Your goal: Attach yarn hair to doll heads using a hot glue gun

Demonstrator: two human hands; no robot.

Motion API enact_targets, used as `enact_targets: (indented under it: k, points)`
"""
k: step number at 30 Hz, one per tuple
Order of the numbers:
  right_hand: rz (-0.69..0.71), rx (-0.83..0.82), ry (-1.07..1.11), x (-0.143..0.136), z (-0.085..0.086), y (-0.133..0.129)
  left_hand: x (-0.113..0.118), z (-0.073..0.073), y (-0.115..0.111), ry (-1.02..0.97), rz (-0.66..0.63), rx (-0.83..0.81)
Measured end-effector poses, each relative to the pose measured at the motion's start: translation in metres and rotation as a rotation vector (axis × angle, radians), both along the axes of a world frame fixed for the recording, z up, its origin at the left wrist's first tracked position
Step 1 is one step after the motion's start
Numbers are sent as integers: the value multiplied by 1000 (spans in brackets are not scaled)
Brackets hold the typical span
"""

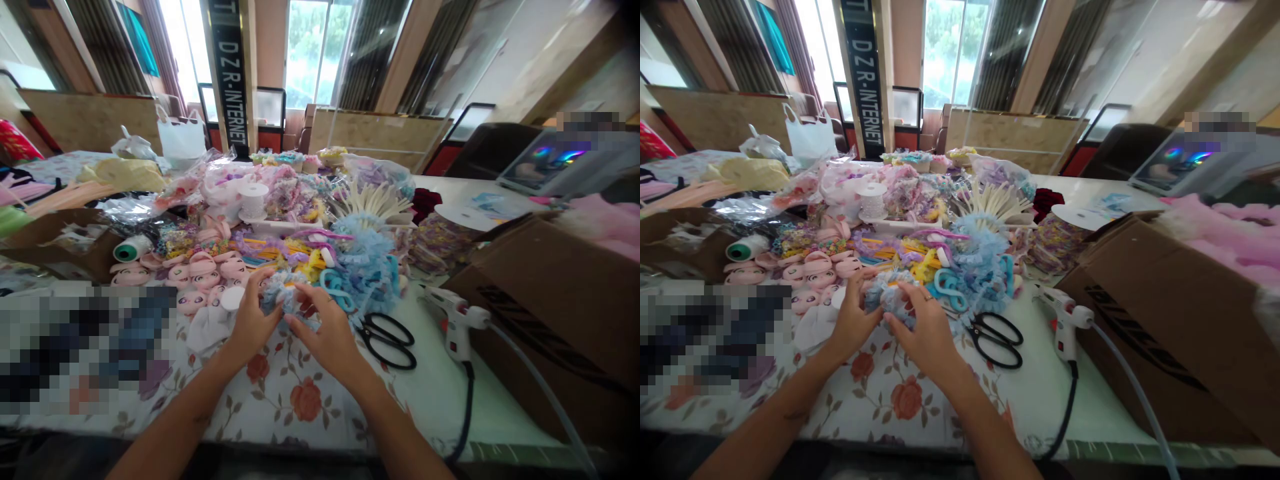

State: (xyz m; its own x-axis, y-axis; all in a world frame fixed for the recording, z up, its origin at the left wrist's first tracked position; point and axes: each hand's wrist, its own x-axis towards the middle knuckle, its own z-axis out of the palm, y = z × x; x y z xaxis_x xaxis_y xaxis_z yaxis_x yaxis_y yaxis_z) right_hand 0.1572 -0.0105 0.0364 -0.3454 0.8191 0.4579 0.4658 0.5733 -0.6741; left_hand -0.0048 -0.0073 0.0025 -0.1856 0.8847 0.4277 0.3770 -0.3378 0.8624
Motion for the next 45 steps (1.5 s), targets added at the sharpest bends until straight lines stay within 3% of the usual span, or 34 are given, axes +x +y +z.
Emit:
enact_targets:
  k: [3,7,14,21,24,29,31,34,39,42,45]
  points:
    - [61,159,10,-8,-5,-2,-1,0,-1,66,-32,70]
    - [83,238,-6,-9,-10,-8,-2,2,-1,135,-103,197]
    - [67,202,-72,-8,-12,-10,-5,4,0,208,-166,202]
    - [108,168,63,-4,-10,-17,-9,4,-1,226,-202,119]
    - [-111,171,163,26,-16,-18,-13,2,3,176,-127,56]
    - [-990,154,214,128,-43,-26,-20,0,5,30,-54,-114]
    - [-1147,166,32,167,-56,-30,-21,0,5,21,-43,-160]
    - [-1181,-28,-104,203,-64,-27,-20,0,5,32,-57,-96]
    - [-1114,-429,-335,224,-54,0,-15,2,7,47,-112,-8]
    - [-1057,-483,-424,230,-49,15,-15,3,8,30,-138,-10]
    - [-1084,-463,-466,230,-41,16,-15,4,8,10,-128,-12]
